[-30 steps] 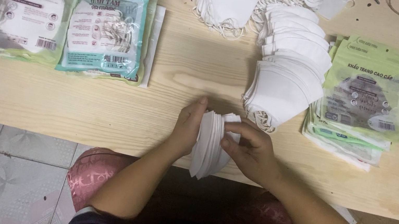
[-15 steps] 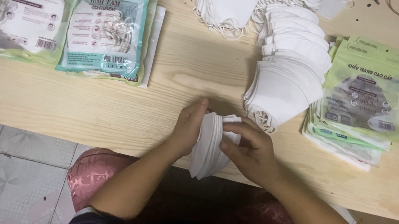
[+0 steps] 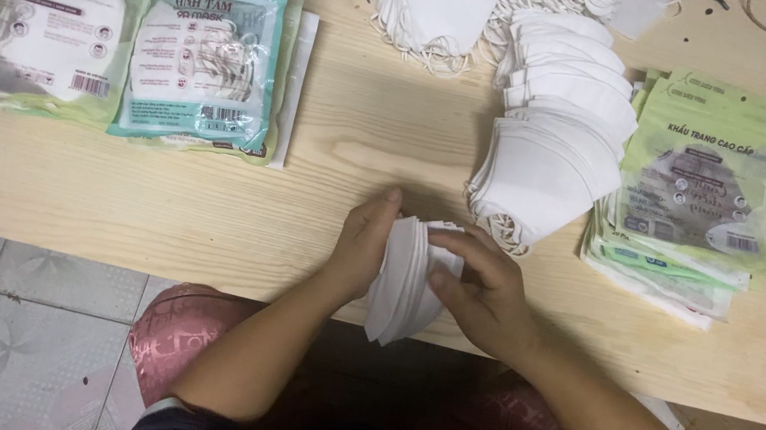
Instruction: Folding and stacking face masks for packaging
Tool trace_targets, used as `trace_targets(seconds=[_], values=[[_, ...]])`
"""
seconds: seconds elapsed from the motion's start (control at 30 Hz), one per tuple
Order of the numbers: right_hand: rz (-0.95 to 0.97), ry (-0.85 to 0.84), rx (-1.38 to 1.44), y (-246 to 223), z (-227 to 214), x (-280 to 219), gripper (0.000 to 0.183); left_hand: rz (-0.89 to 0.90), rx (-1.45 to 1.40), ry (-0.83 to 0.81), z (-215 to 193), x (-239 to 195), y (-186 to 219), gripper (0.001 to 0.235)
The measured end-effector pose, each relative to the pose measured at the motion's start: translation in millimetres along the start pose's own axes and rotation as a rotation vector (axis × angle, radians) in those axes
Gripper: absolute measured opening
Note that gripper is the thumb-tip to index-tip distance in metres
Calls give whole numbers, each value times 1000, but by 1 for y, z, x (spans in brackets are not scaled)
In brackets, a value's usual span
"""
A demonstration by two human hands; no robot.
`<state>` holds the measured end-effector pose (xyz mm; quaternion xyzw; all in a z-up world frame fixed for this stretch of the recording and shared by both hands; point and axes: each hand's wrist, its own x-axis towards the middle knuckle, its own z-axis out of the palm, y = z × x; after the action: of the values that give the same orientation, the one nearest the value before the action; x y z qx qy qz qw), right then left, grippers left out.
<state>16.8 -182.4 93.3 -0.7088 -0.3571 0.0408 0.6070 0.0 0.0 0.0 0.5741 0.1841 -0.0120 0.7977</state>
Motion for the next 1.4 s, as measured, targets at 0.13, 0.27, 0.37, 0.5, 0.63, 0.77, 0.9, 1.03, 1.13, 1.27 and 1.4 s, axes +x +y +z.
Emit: trace_targets(seconds=[0.13,0.27,0.37,0.5,0.63,0.77,0.9,1.03,1.13,1.27,1.4], values=[[-14,17,-16,-8,0,4,34,-18,29,-41,-4,4,-2,53],[44,0,14,-5,4,0,37,8,11,-34,-1,0,3,51],[29,34,-13,-12,5,5,39,11,19,-37,5,-10,27,52],[-18,2,-91,-11,1,4,33,37,17,-54,4,-4,18,49],[-20,-44,-112,0,-4,0,42,29,38,-71,1,1,10,50],[-28,-1,-123,1,-2,0,45,40,36,-70,6,-12,35,51],[-18,14,-97,-15,0,6,41,21,26,-66,1,-9,24,52],[-54,15,-123,-13,-2,5,42,45,19,-65,3,-8,27,49],[-38,12,-87,-10,-1,3,30,31,0,-48,3,-10,30,48],[-61,28,-73,-1,3,-1,41,33,28,-61,0,-7,22,49],[-70,23,-114,-8,0,3,38,38,51,-69,-2,-2,15,50]])
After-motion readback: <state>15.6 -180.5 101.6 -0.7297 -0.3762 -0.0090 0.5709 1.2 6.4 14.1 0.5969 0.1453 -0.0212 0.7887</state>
